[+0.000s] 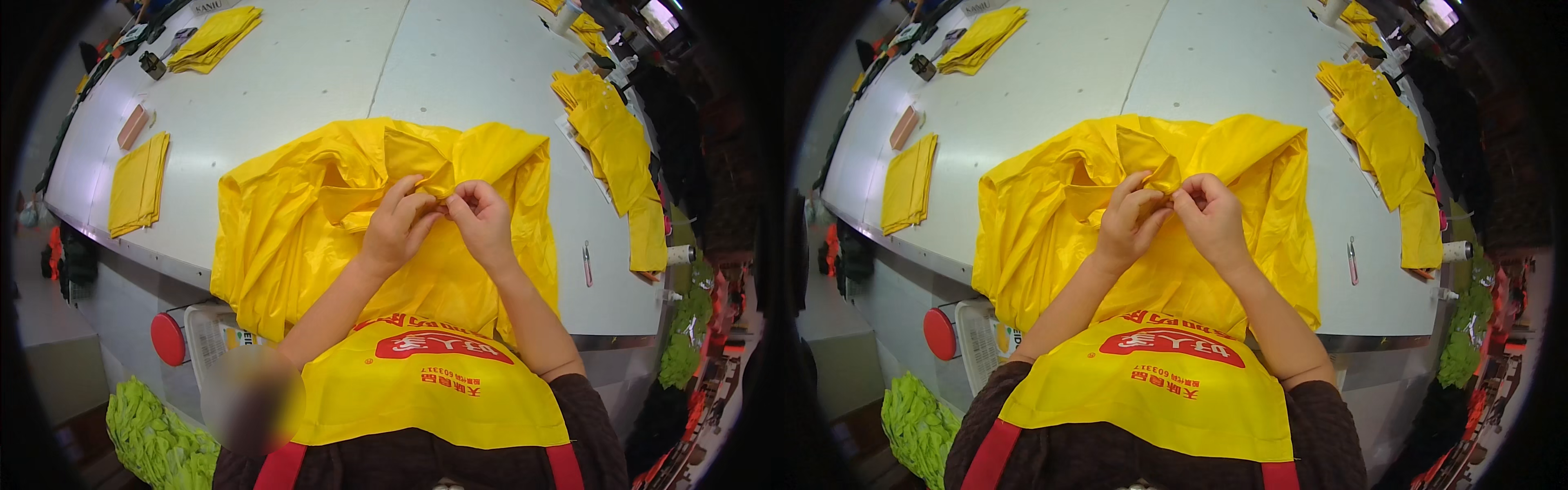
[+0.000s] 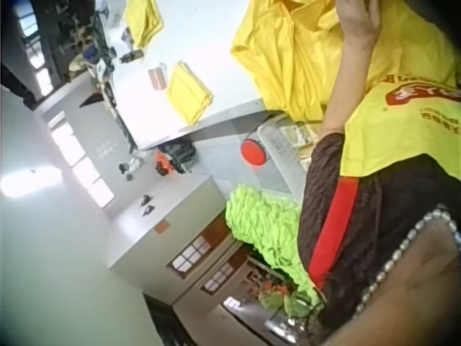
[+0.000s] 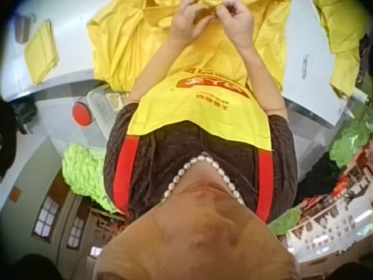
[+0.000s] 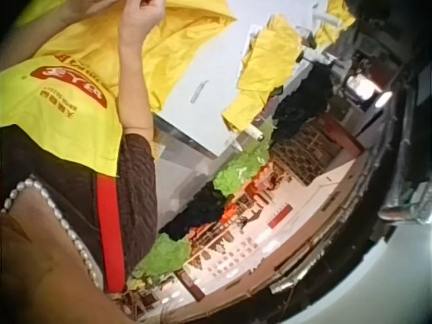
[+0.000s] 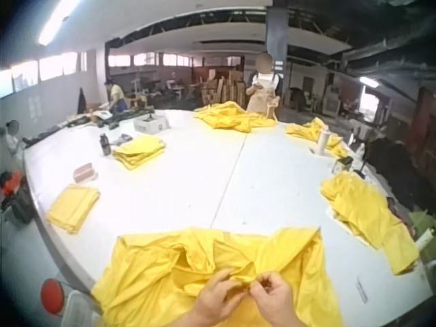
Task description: The person folds a yellow raincoat on a large white table. They spread the coat flat, fold the sleeves inward, fold the body in half, and then fold it into a compact rectangle. The folded coat is placed on a stack of similar items.
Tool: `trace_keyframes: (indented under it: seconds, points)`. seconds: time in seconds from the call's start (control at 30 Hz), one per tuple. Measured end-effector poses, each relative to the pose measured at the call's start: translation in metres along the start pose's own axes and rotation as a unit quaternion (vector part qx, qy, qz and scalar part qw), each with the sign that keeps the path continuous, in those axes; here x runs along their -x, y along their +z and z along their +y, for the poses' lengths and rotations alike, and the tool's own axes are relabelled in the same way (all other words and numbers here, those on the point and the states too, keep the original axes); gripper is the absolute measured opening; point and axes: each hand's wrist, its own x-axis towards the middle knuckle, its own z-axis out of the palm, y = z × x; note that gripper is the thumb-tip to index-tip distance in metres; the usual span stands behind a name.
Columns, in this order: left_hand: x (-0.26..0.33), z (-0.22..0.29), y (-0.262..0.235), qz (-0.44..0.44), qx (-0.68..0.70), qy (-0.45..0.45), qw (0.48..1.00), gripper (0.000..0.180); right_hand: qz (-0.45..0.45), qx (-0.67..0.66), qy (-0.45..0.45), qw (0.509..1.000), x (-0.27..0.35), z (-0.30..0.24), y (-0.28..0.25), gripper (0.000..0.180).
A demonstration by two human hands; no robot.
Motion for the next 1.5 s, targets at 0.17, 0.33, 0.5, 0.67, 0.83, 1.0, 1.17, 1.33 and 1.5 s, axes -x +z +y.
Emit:
trace_keyframes:
  seconds: [0.17,0.33,0.5,0.67,0.83,1.0,1.17,1.33,1.5]
  points:
    - [0.006,-0.018,-0.009,-0.028,0.02,-0.043,0.998,0.029,-0.184,0.345,-0.059,0.919,-0.022,-0.052,-0.021,0.018]
    - [0.0,-0.022,-0.014,-0.061,0.081,-0.049,0.994,0.028,-0.239,0.443,-0.256,0.825,-0.06,-0.06,-0.025,0.016]
    - [-0.006,-0.018,-0.017,-0.008,0.198,-0.2,0.96,0.022,-0.299,0.399,-0.261,0.826,-0.079,-0.043,-0.015,0.019]
    - [-0.045,-0.019,-0.029,-0.17,0.221,-0.332,0.901,0.025,-0.209,0.31,-0.23,0.899,-0.062,-0.039,0.001,0.02]
    - [-0.06,-0.018,-0.03,-0.185,0.26,-0.349,0.881,0.03,-0.123,0.09,-0.032,0.988,-0.051,-0.025,-0.015,0.028]
    - [-0.065,-0.015,-0.023,-0.176,0.272,-0.365,0.873,0.031,-0.102,0.225,-0.11,0.963,-0.038,-0.03,-0.017,0.015]
    - [-0.073,-0.008,-0.017,-0.162,0.264,-0.366,0.877,0.03,-0.024,0.289,-0.246,0.925,-0.039,-0.027,-0.013,0.013]
    - [-0.081,-0.01,-0.006,-0.081,0.178,-0.244,0.95,0.031,0.077,0.329,-0.367,0.866,-0.041,-0.024,-0.001,0.011]
    - [-0.112,-0.012,-0.005,-0.065,0.182,-0.274,0.942,0.031,0.131,0.325,-0.437,0.828,-0.042,-0.019,0.02,0.011]
